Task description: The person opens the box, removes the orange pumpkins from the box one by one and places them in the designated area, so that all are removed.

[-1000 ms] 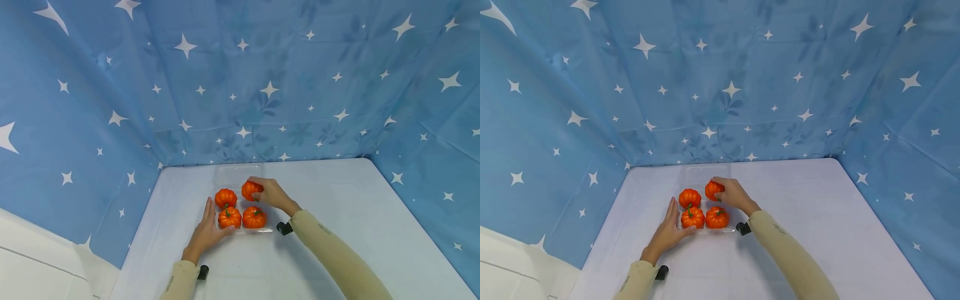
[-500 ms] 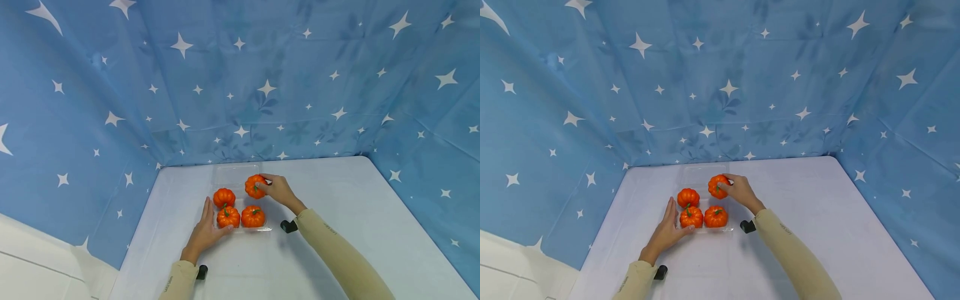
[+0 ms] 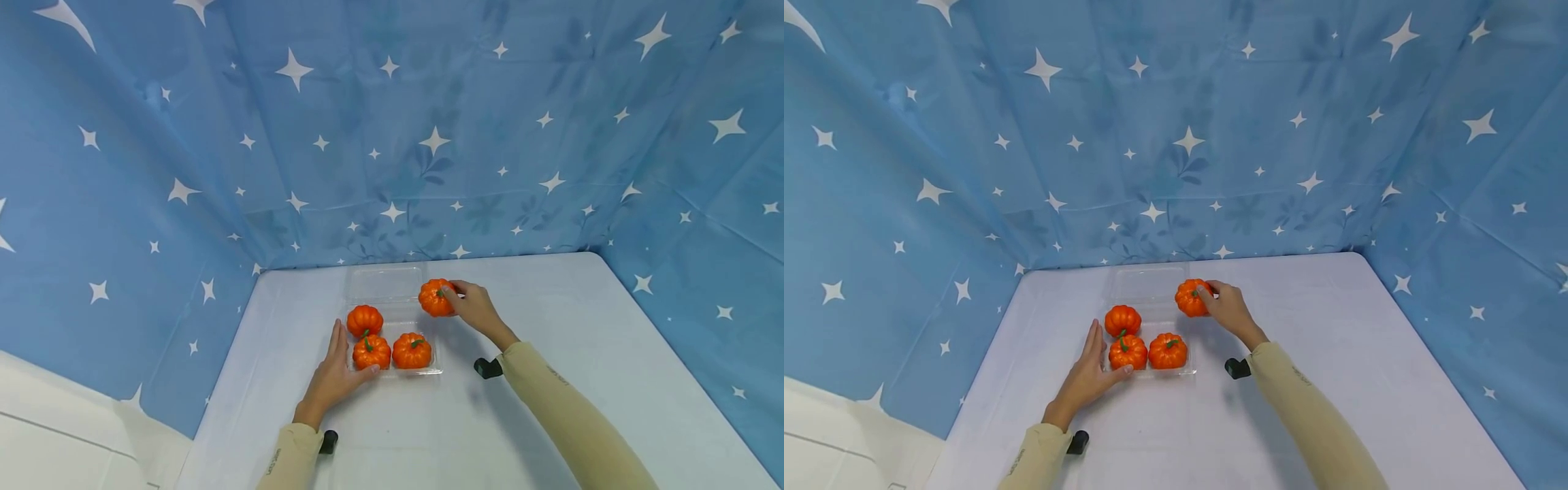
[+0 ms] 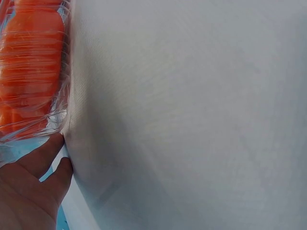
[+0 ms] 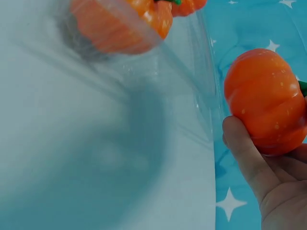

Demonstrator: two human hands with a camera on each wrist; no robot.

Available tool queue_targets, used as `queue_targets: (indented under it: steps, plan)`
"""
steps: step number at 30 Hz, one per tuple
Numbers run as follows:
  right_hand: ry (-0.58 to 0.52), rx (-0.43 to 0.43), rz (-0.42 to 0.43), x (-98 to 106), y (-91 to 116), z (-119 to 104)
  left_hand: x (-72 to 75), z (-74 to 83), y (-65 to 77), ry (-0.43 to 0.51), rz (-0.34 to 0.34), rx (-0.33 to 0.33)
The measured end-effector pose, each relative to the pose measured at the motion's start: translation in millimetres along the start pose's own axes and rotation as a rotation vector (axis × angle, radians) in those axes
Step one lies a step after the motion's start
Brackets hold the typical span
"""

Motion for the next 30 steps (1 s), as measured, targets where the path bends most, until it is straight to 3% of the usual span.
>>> queue_targets:
  steps: [13, 20, 30]
  plan:
    - [-0.070, -0.120, 0.025, 21, 7, 34, 1.9, 2.4, 0.6, -0.001, -0.004, 0.006]
    - [-0.072, -0.206, 0.035, 19, 10, 43, 2.4, 3.9, 2.0, 0.007, -0.013, 0.016]
    - [-0.159, -0.328, 0.024, 3, 14, 58, 0.6, 1.5, 1.2, 0.014, -0.001, 0.007]
Point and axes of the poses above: each hand's wrist, its own y-axis away from the middle knuckle, its own x-axis out of the back of the hand, z = x × y, the point moved 3 cm from there along -y, towards the middle knuckle
